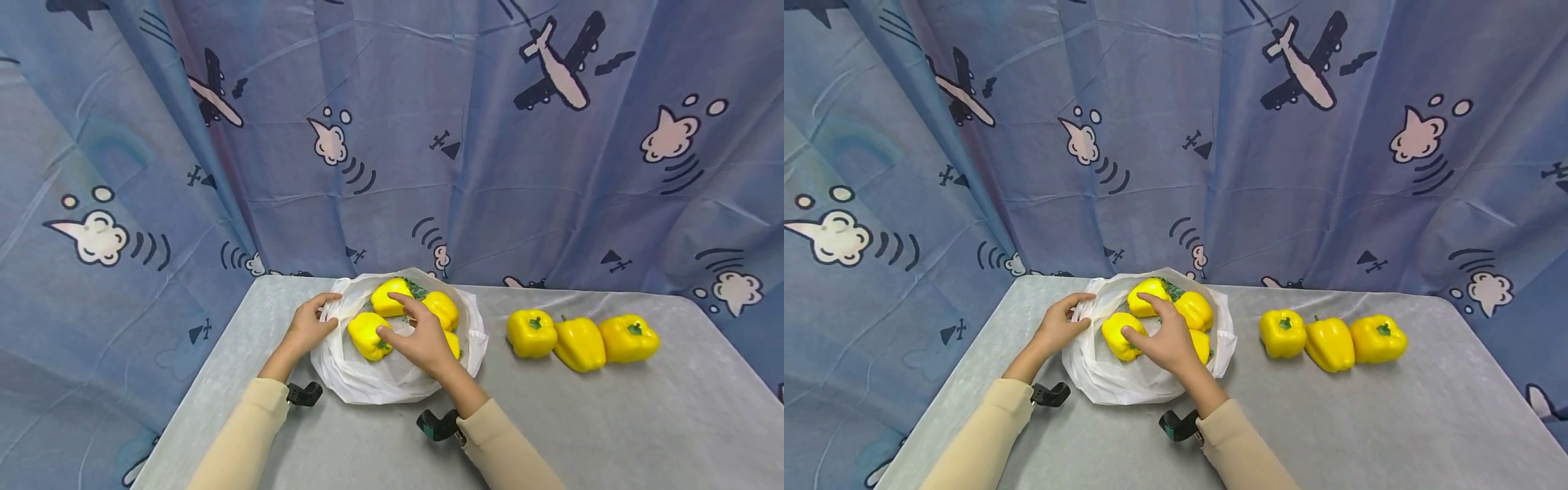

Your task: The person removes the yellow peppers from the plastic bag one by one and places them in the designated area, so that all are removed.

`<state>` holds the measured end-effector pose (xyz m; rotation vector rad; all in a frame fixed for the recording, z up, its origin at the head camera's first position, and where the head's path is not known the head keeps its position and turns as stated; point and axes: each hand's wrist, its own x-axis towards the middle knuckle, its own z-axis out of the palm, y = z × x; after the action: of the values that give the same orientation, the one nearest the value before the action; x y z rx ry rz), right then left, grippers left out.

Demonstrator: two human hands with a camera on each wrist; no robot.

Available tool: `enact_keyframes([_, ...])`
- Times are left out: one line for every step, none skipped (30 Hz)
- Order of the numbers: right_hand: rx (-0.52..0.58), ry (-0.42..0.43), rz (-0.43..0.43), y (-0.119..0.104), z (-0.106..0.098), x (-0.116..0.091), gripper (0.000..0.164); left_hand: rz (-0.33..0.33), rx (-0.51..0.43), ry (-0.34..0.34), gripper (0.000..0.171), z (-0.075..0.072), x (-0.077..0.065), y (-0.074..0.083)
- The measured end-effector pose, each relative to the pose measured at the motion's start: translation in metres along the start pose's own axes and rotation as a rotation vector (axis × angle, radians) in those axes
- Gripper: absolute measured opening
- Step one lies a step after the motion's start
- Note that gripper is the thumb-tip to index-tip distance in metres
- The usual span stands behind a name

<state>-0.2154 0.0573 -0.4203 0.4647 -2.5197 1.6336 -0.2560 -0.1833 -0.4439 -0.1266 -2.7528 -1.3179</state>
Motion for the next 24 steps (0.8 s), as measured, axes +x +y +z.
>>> enact_keyframes([0.000, -0.004, -0.005, 0.000, 0.004, 0.000, 0.060, 0.001, -0.001, -0.002, 0.047, 0.000, 0.000, 0.000])
enact_keyframes([-0.003, -0.009, -0.008, 0.001, 0.008, -0.001, 0.060, 0.002, -0.002, -0.004, 0.047, 0.000, 0.000, 0.000])
enact_keyframes([-0.003, -0.015, -0.011, 0.001, 0.011, -0.001, 0.060, 0.003, 0.000, -0.007, 0.047, 0.001, 0.000, -0.001])
enact_keyframes([-0.006, -0.020, -0.016, 0.002, 0.015, -0.002, 0.060, 0.003, 0.000, -0.011, 0.047, 0.001, 0.000, -0.001])
enact_keyframes([-0.007, -0.022, -0.019, 0.003, 0.018, -0.002, 0.059, 0.003, 0.000, -0.014, 0.047, 0.001, 0.001, -0.001])
enact_keyframes([-0.012, -0.019, -0.020, 0.004, 0.022, -0.002, 0.058, 0.003, -0.002, -0.016, 0.047, 0.001, 0.001, -0.001])
enact_keyframes([-0.020, -0.014, -0.020, 0.005, 0.025, -0.002, 0.057, 0.003, -0.002, -0.019, 0.047, 0.002, 0.001, -0.001])
enact_keyframes([-0.024, -0.009, -0.013, 0.007, 0.028, -0.002, 0.056, 0.002, -0.001, -0.020, 0.047, 0.002, 0.001, -0.001])
enact_keyframes([-0.024, -0.002, -0.008, 0.008, 0.031, -0.002, 0.055, 0.002, 0.001, -0.020, 0.047, 0.002, 0.001, -0.001])
enact_keyframes([-0.026, 0.002, -0.001, 0.010, 0.034, -0.001, 0.054, 0.001, -0.001, -0.021, 0.047, 0.002, 0.001, -0.001])
enact_keyframes([-0.027, 0.005, 0.007, 0.011, 0.037, -0.001, 0.053, 0.000, -0.002, -0.021, 0.047, 0.002, 0.001, -0.001])
enact_keyframes([-0.030, 0.007, 0.009, 0.012, 0.040, -0.001, 0.052, -0.002, 0.000, -0.020, 0.047, 0.001, 0.000, -0.001])
enact_keyframes([-0.031, 0.008, 0.009, 0.014, 0.043, -0.001, 0.052, -0.005, -0.001, -0.021, 0.047, 0.001, 0.000, -0.001])
enact_keyframes([-0.034, 0.007, 0.005, 0.015, 0.045, -0.001, 0.053, -0.008, 0.001, -0.021, 0.047, 0.001, 0.000, -0.001])
enact_keyframes([-0.040, 0.007, 0.000, 0.016, 0.047, 0.000, 0.053, -0.009, 0.001, -0.021, 0.047, 0.000, 0.000, -0.001])
enact_keyframes([-0.042, 0.008, -0.006, 0.017, 0.049, 0.000, 0.053, -0.007, 0.002, -0.021, 0.047, 0.000, 0.000, -0.001])
enact_keyframes([-0.048, 0.012, -0.014, 0.019, 0.051, -0.001, 0.054, -0.005, 0.003, -0.020, 0.047, 0.000, 0.000, -0.001])
enact_keyframes([-0.051, 0.019, -0.022, 0.020, 0.052, -0.001, 0.054, -0.002, -0.002, -0.021, 0.047, 0.000, -0.001, -0.001])
enact_keyframes([-0.058, 0.025, -0.031, 0.021, 0.054, 0.000, 0.054, 0.002, -0.008, -0.021, 0.047, -0.001, -0.001, -0.001])
enact_keyframes([-0.060, 0.031, -0.037, 0.023, 0.055, 0.000, 0.054, 0.007, -0.013, -0.021, 0.047, -0.001, -0.001, -0.001])
enact_keyframes([-0.070, 0.036, -0.043, 0.024, 0.056, 0.000, 0.054, 0.012, -0.017, -0.020, 0.047, -0.001, -0.001, -0.001])
enact_keyframes([-0.073, 0.040, -0.047, 0.025, 0.057, 0.000, 0.053, 0.016, -0.021, -0.019, 0.047, -0.001, -0.001, -0.001])
enact_keyframes([-0.079, 0.042, -0.050, 0.026, 0.058, 0.001, 0.053, 0.019, -0.024, -0.018, 0.047, -0.001, -0.001, -0.001])
enact_keyframes([-0.084, 0.043, -0.051, 0.027, 0.059, 0.001, 0.053, 0.021, -0.025, -0.017, 0.047, -0.001, -0.001, -0.001])
